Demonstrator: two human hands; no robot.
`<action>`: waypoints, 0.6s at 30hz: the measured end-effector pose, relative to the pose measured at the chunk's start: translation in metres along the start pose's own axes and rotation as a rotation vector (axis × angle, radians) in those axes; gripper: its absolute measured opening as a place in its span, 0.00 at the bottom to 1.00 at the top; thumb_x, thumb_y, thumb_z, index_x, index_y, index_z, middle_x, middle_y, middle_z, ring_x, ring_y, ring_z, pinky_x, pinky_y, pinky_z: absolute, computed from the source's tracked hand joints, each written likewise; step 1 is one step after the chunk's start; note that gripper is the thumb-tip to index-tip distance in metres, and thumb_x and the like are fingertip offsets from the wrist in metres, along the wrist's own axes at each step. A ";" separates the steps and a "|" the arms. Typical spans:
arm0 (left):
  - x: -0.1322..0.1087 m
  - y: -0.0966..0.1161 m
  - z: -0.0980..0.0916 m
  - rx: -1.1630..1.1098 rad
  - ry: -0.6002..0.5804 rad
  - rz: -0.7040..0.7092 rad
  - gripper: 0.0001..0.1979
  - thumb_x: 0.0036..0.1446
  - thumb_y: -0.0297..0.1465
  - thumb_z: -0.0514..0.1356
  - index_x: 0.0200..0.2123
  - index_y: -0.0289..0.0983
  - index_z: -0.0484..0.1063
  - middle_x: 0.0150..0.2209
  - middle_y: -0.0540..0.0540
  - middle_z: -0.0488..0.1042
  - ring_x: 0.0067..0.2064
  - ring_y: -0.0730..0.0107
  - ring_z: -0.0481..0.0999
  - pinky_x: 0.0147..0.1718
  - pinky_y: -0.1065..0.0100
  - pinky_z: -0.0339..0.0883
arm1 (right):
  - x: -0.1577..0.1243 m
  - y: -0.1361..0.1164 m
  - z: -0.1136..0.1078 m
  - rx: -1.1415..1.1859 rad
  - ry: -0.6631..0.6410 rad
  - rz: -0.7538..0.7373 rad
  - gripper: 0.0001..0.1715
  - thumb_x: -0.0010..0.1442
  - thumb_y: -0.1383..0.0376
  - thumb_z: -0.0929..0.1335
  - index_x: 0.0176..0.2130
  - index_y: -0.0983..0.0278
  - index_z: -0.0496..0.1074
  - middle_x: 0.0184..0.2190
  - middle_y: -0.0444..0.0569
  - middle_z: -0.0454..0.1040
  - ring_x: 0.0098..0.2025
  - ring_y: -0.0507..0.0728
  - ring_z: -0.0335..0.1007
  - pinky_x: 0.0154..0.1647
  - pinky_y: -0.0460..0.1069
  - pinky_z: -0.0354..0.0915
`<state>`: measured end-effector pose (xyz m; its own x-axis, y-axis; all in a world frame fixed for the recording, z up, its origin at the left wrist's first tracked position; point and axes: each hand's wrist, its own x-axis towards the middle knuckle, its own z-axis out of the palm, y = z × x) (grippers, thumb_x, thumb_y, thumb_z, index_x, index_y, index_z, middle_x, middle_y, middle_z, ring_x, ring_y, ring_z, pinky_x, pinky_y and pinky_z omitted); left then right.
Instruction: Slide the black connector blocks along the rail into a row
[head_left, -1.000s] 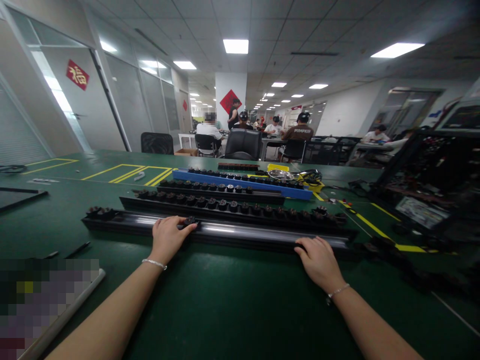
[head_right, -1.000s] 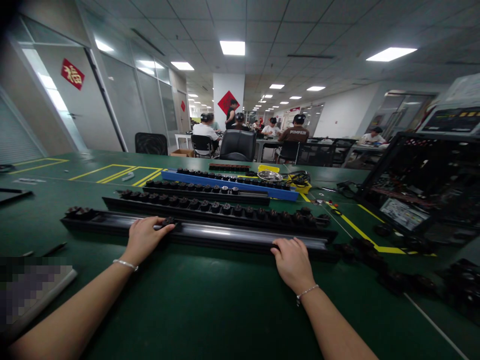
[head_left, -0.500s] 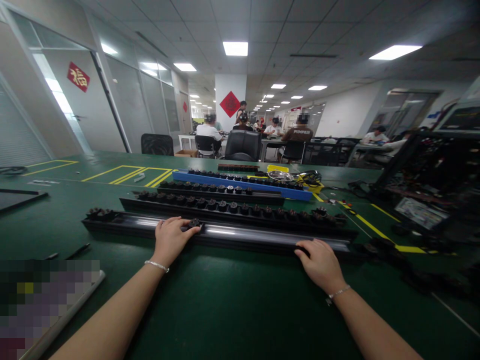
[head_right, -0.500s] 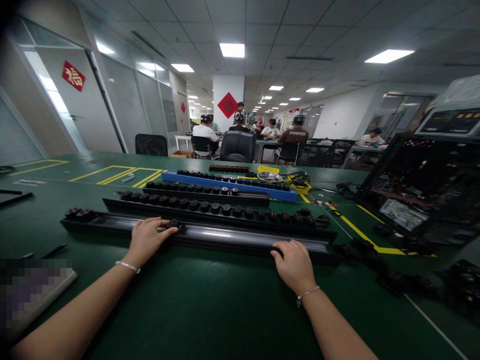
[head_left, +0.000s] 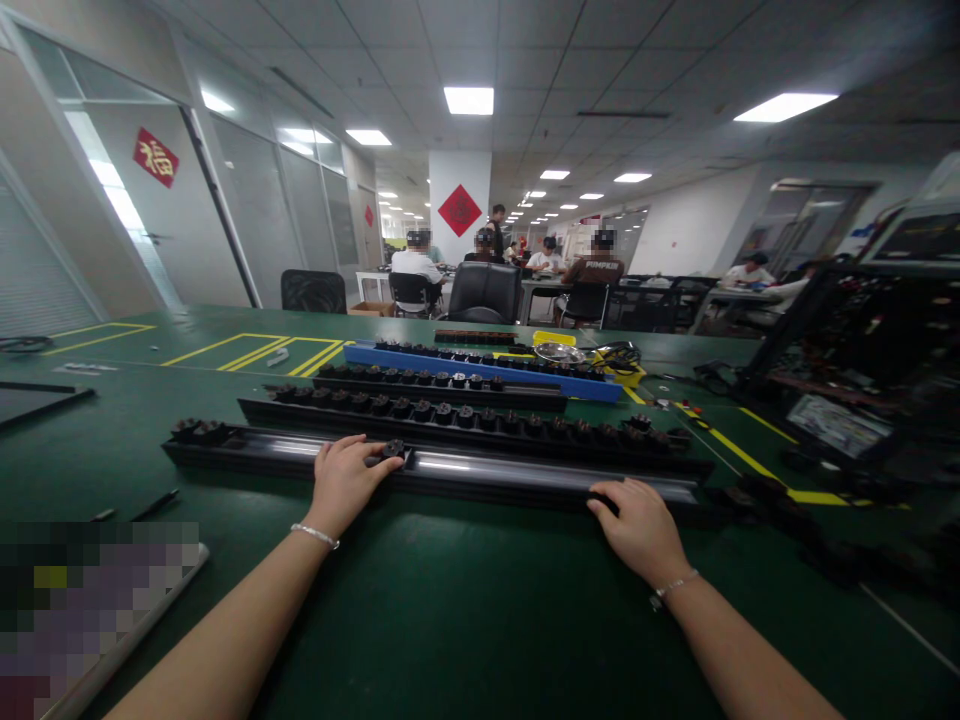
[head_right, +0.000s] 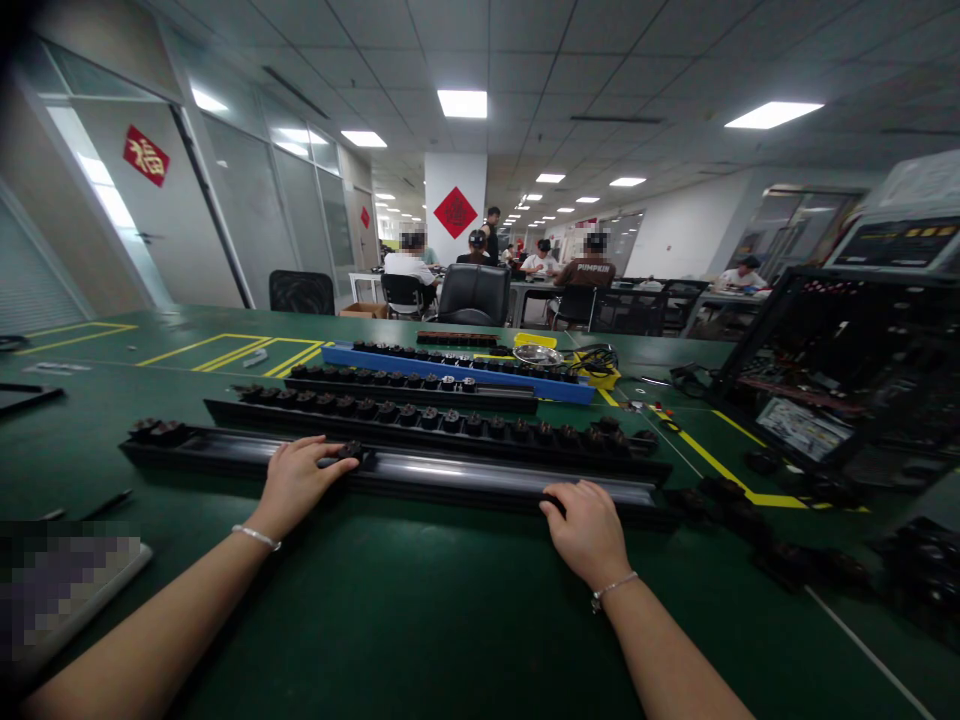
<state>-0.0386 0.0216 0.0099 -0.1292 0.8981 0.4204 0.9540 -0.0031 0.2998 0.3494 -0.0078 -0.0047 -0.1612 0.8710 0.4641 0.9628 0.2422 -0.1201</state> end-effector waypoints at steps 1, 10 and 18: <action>0.000 0.001 0.000 0.000 -0.002 0.012 0.15 0.52 0.45 0.57 0.38 0.45 0.77 0.43 0.45 0.77 0.54 0.58 0.67 0.54 0.55 0.52 | 0.000 0.000 0.000 -0.003 0.003 -0.003 0.14 0.57 0.61 0.61 0.35 0.62 0.75 0.34 0.49 0.77 0.39 0.58 0.70 0.49 0.56 0.59; -0.001 0.005 0.002 -0.008 -0.015 0.052 0.15 0.52 0.44 0.57 0.38 0.46 0.77 0.42 0.47 0.78 0.55 0.57 0.66 0.54 0.54 0.52 | 0.000 0.001 0.000 0.000 0.006 -0.004 0.15 0.57 0.61 0.61 0.35 0.62 0.75 0.34 0.49 0.77 0.38 0.58 0.70 0.49 0.56 0.58; -0.003 0.004 0.003 -0.024 0.004 0.081 0.14 0.52 0.44 0.58 0.38 0.45 0.77 0.42 0.46 0.78 0.54 0.57 0.67 0.55 0.53 0.52 | 0.000 -0.002 -0.002 0.020 -0.017 0.020 0.16 0.57 0.61 0.61 0.36 0.62 0.75 0.35 0.49 0.77 0.39 0.58 0.70 0.50 0.57 0.58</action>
<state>-0.0336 0.0207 0.0073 -0.0531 0.8928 0.4472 0.9545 -0.0863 0.2855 0.3482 -0.0092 -0.0027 -0.1453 0.8829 0.4465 0.9613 0.2327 -0.1474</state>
